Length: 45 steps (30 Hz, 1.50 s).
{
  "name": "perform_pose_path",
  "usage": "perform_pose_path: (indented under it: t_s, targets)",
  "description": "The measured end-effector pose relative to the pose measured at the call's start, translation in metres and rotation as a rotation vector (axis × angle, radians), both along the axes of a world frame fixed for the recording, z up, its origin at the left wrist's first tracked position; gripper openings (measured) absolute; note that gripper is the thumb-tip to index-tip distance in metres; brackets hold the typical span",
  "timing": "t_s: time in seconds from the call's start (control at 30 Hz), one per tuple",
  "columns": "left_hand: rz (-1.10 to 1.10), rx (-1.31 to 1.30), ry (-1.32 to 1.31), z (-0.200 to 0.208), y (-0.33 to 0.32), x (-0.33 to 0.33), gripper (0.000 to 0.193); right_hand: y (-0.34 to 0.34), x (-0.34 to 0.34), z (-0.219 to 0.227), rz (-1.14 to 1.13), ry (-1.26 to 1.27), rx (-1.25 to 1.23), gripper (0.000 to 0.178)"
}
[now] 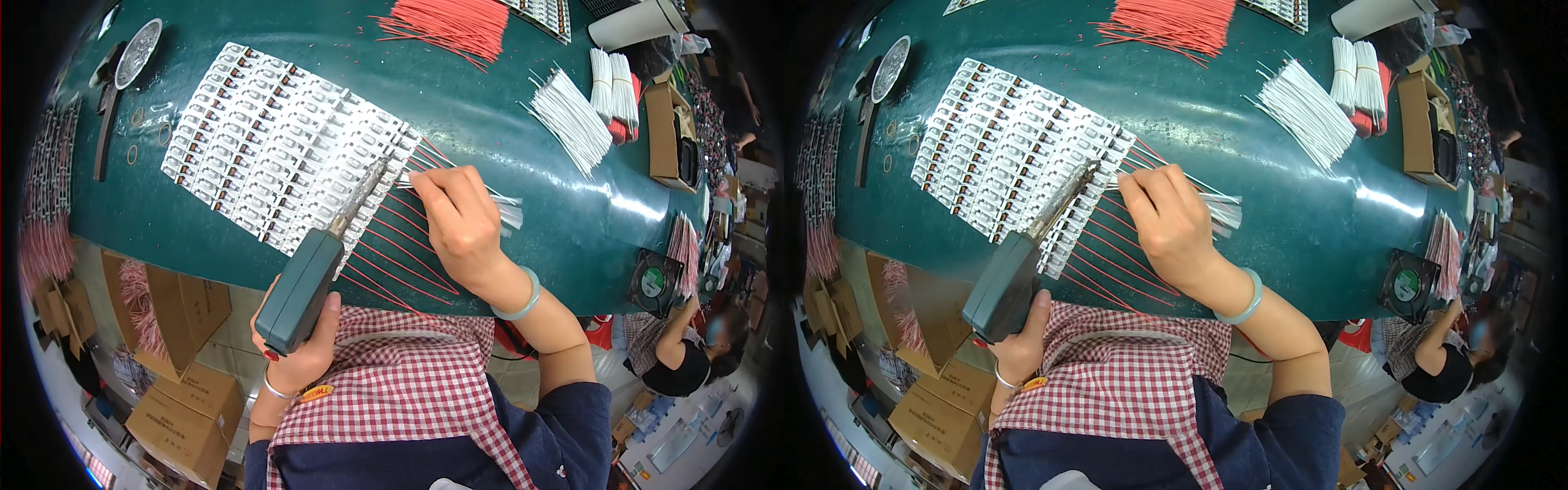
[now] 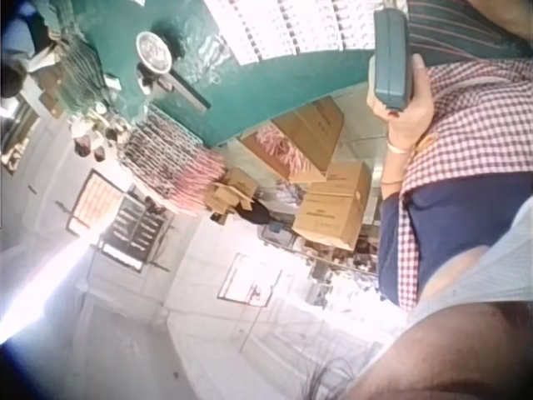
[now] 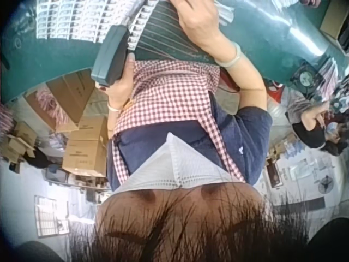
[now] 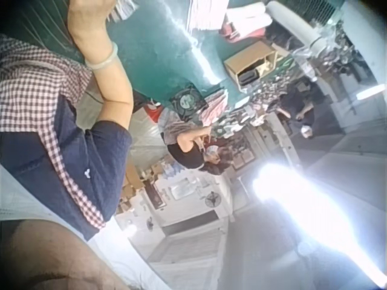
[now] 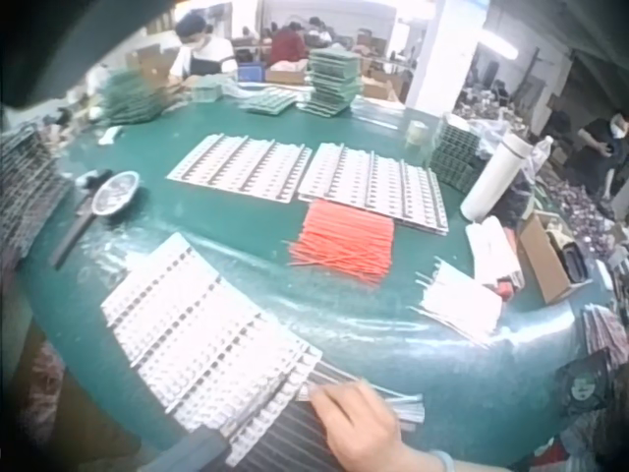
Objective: The person uses a soldering iron to attach red and white wires to a white plastic grid component. They pick up individual wires, place them into slots on the grid, and apply heat with the soldering iron to secure them. The process is repeated for multiple wires across the grid.
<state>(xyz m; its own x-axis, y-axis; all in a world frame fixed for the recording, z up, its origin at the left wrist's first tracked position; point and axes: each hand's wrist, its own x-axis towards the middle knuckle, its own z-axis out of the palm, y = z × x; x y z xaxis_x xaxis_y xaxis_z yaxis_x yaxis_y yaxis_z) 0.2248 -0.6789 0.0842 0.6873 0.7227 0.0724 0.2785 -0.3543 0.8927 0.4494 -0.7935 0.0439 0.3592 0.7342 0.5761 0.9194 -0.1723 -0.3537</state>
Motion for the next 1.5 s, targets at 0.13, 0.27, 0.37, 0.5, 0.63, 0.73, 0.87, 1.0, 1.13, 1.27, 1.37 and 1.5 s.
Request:
perform_pose_path:
  t_s: [0.13,0.27,0.37,0.5,0.63,0.73,0.87,1.0,1.13,1.27,1.37,1.5]
  targets:
    - [-0.005,-0.037,0.003,0.002,0.000,-0.002,0.023,-0.002,-0.006,-0.005,0.024,0.032,-0.036,0.035]
    - [-0.017,-0.074,0.029,0.001,-0.001,-0.005,0.022,0.000,-0.008,-0.001,0.005,0.066,-0.040,0.034]
    - [-0.074,-0.055,0.069,0.004,0.002,-0.003,0.021,0.001,-0.008,-0.002,-0.001,0.088,-0.052,0.035]
    - [-0.079,-0.088,0.059,0.006,0.001,-0.001,0.020,0.000,-0.004,-0.007,0.032,0.010,-0.053,0.033]
    - [-0.107,-0.045,0.067,0.005,0.002,0.000,0.020,0.000,-0.006,-0.006,0.025,0.008,-0.080,0.033]
    - [-0.114,-0.020,0.081,0.007,0.002,0.001,0.019,0.000,-0.006,-0.006,0.025,0.006,-0.083,0.033]
    - [-0.069,-0.040,0.093,0.002,0.000,-0.008,0.020,0.000,-0.005,-0.006,0.025,-0.003,-0.080,0.032]
    - [0.011,-0.062,0.069,0.003,-0.002,-0.014,0.023,0.000,-0.006,-0.008,0.015,0.000,-0.069,0.031]
    - [0.010,-0.043,0.021,0.001,-0.003,-0.015,0.025,0.000,-0.007,-0.007,0.006,0.002,-0.070,0.031]
    - [-0.010,-0.004,0.020,-0.003,-0.004,-0.018,0.024,0.000,-0.009,-0.006,0.005,-0.007,-0.039,0.031]
    - [-0.015,-0.004,0.040,-0.002,-0.003,-0.021,0.023,0.000,-0.012,-0.003,0.029,0.001,0.000,0.032]
    - [-0.034,-0.017,0.053,0.002,-0.002,-0.020,0.023,-0.001,-0.017,-0.007,0.042,0.011,-0.018,0.034]
